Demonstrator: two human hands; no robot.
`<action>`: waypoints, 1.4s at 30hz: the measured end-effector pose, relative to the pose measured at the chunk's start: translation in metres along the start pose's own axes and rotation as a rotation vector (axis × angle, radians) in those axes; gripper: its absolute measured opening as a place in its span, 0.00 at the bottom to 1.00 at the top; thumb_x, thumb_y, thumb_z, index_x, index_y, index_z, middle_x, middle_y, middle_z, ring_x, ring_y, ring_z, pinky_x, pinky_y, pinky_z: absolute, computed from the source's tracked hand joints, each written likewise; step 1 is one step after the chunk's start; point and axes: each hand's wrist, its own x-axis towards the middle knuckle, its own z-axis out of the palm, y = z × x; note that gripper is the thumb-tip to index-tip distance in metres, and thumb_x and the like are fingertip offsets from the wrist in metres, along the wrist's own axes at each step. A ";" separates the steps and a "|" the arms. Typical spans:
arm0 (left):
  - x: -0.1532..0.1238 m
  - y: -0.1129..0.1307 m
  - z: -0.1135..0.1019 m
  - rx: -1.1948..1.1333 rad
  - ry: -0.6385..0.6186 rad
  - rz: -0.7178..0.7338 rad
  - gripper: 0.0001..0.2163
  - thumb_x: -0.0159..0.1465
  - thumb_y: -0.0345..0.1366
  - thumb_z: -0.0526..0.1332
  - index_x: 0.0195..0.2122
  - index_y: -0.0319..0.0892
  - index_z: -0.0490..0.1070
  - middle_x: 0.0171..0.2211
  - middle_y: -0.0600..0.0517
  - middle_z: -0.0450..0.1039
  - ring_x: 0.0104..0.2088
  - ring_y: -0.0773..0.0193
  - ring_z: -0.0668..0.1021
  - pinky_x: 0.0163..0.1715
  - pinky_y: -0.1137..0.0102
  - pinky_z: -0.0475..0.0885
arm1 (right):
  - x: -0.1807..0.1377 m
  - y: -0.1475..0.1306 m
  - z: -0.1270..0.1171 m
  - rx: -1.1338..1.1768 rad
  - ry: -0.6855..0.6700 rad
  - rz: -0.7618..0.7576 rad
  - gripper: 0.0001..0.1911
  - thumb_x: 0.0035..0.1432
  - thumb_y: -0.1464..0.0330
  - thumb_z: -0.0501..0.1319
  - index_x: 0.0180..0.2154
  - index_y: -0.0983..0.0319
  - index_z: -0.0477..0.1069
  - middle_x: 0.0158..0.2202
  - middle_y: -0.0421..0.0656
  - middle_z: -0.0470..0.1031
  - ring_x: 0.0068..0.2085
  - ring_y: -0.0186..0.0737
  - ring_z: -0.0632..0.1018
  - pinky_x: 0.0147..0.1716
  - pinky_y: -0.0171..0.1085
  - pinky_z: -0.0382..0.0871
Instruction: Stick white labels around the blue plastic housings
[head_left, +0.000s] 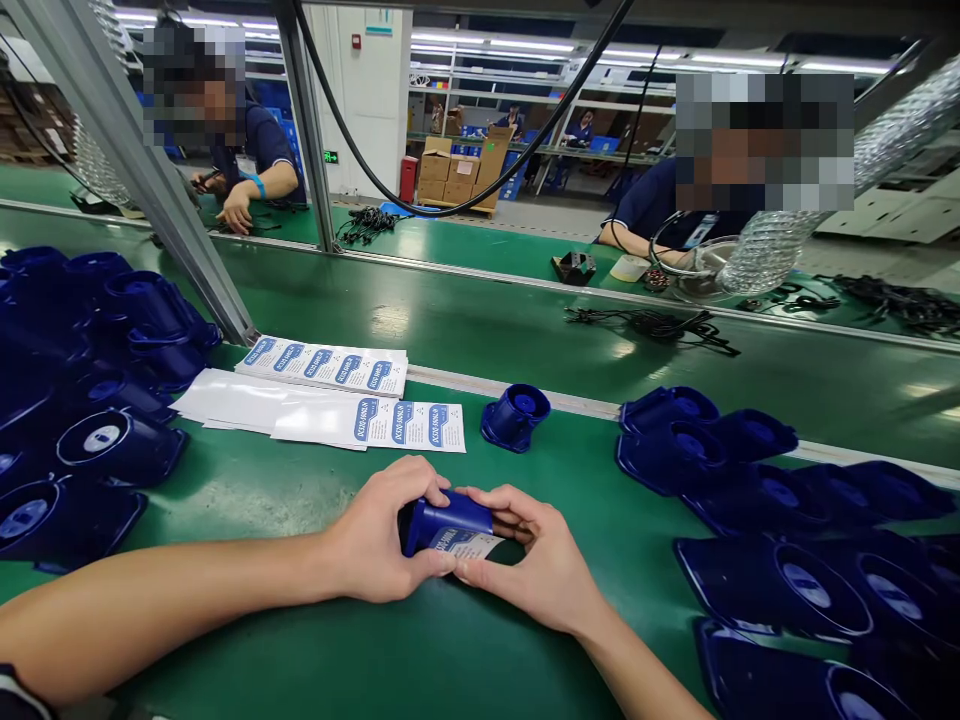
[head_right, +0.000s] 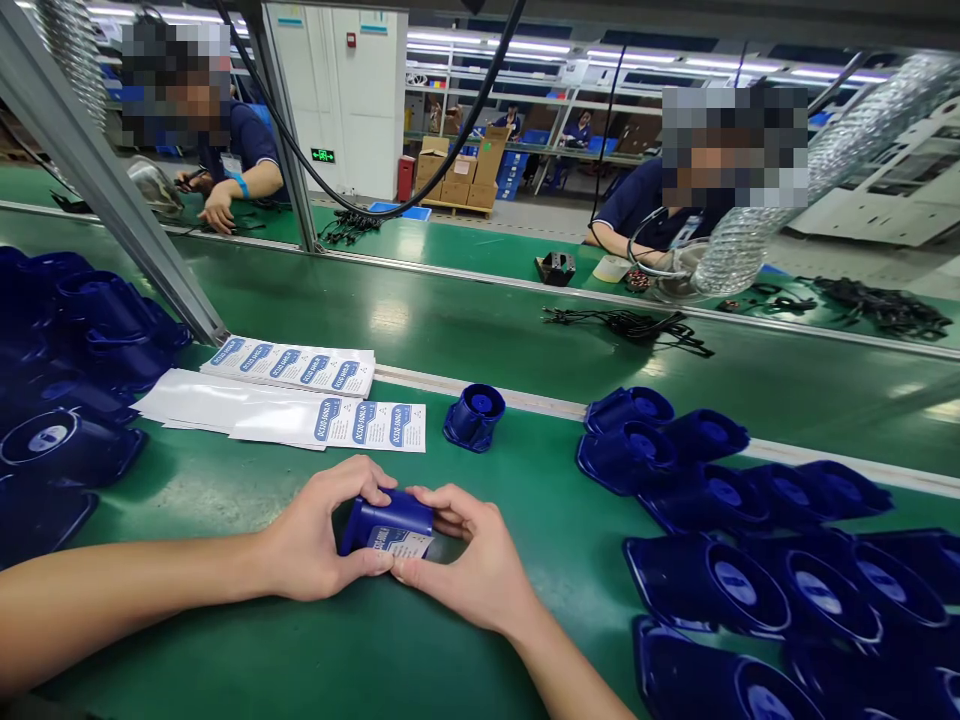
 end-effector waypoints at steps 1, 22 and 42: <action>0.000 0.000 0.000 0.001 0.003 -0.001 0.18 0.53 0.33 0.76 0.41 0.44 0.70 0.46 0.46 0.75 0.47 0.50 0.78 0.45 0.57 0.71 | 0.000 0.000 0.000 0.009 0.000 0.005 0.27 0.42 0.63 0.83 0.45 0.56 0.79 0.48 0.45 0.84 0.50 0.57 0.84 0.51 0.49 0.81; 0.003 0.010 0.000 -0.059 0.041 -0.092 0.15 0.52 0.36 0.78 0.33 0.42 0.73 0.35 0.50 0.75 0.41 0.55 0.79 0.42 0.63 0.71 | -0.002 0.006 -0.004 0.134 -0.045 0.062 0.25 0.39 0.63 0.84 0.40 0.56 0.81 0.56 0.53 0.81 0.62 0.64 0.76 0.62 0.61 0.72; -0.003 0.030 0.010 0.152 0.020 -0.201 0.14 0.64 0.35 0.66 0.51 0.48 0.70 0.36 0.55 0.72 0.38 0.60 0.76 0.40 0.65 0.70 | 0.001 0.001 0.006 0.285 -0.029 0.109 0.15 0.52 0.55 0.79 0.28 0.58 0.83 0.42 0.52 0.86 0.56 0.62 0.82 0.54 0.53 0.76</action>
